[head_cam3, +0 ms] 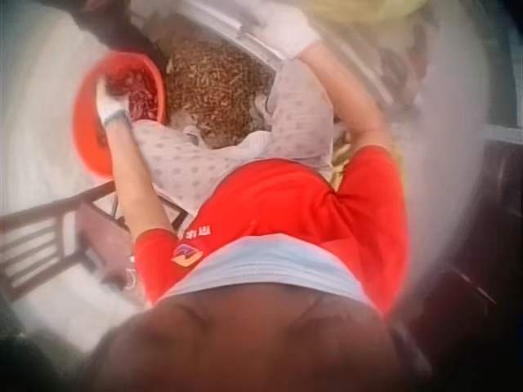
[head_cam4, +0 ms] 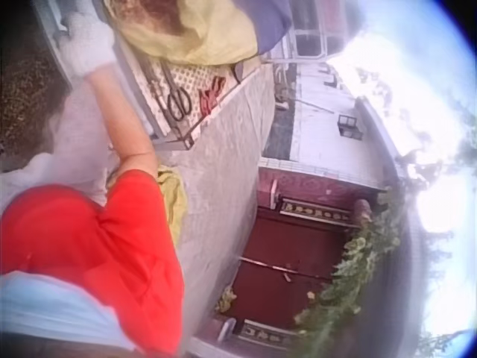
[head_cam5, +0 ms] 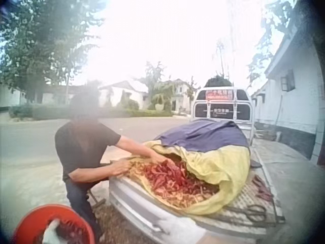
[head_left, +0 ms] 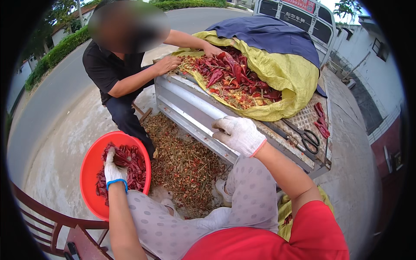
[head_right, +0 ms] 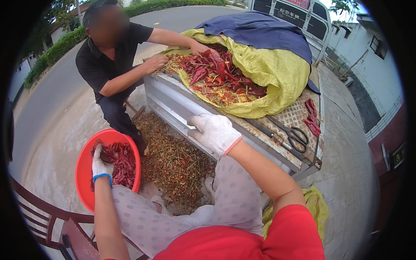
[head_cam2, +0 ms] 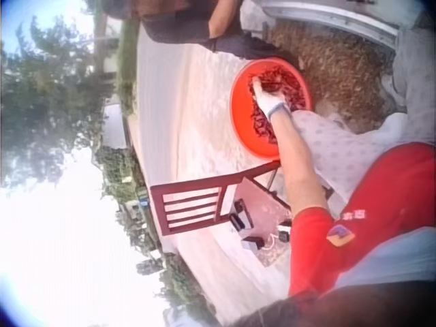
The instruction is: The person sits on the ground and uses scissors to trim the stems off dried red peppers, placing the trimmed peppers into a red basin. A second person assists by handling a large sack of peppers on a nearby truck bed.
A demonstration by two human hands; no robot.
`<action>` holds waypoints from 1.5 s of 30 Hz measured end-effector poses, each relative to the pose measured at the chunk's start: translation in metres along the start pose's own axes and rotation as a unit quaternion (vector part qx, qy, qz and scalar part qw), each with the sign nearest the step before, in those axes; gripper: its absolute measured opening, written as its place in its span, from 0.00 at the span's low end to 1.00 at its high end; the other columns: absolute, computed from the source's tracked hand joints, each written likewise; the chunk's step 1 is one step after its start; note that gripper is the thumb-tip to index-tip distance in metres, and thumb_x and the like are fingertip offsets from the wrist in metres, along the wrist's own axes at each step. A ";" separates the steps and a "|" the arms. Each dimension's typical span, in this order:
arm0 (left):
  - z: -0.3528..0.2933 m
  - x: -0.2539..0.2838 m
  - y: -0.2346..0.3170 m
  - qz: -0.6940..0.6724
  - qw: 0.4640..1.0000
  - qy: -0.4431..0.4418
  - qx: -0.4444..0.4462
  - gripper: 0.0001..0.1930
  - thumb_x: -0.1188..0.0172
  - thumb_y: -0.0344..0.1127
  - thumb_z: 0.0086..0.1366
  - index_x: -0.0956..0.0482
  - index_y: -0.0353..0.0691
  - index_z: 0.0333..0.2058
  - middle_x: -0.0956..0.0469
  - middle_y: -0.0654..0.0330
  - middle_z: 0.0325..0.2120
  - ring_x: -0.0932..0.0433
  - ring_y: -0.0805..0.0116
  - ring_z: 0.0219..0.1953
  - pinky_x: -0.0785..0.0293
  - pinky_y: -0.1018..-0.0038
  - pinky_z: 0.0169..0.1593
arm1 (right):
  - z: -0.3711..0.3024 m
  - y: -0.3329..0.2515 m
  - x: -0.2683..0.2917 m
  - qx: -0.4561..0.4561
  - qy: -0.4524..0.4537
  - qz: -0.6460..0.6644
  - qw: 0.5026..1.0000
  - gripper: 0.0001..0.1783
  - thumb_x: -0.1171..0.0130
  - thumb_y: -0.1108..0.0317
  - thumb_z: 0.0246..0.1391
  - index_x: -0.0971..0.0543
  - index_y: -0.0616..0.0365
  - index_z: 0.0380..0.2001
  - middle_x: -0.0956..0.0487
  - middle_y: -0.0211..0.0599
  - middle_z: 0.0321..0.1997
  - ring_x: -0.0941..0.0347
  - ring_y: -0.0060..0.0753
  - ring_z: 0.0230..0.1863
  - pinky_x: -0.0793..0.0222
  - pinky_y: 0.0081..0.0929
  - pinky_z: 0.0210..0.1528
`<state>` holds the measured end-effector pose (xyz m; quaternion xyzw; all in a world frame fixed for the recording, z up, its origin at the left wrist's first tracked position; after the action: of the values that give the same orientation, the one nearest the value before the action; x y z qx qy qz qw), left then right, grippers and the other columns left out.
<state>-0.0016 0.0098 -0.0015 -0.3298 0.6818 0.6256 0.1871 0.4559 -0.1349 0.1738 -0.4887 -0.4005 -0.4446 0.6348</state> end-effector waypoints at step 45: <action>-0.163 -0.163 -0.118 0.232 0.878 -0.372 0.191 0.22 0.35 0.29 0.57 0.26 0.39 0.51 0.21 0.65 0.39 0.23 0.77 0.39 0.26 0.77 0.43 | -0.008 -0.041 -0.088 0.142 -0.076 0.357 0.920 0.15 0.46 0.65 0.59 0.20 0.57 0.47 0.19 0.39 0.45 0.23 0.36 0.45 0.26 0.33 0.47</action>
<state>0.2204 -0.1142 0.0451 0.1375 0.7252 0.5851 0.3360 0.3927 -0.1328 0.0995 -0.5365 -0.3051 -0.0883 0.7819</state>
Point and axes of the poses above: each hand's wrist, its own z-axis towards the middle knuckle, its own x-axis out of the back of the hand, y = z × x, the point moved 1 cm from there along z, towards the middle knuckle
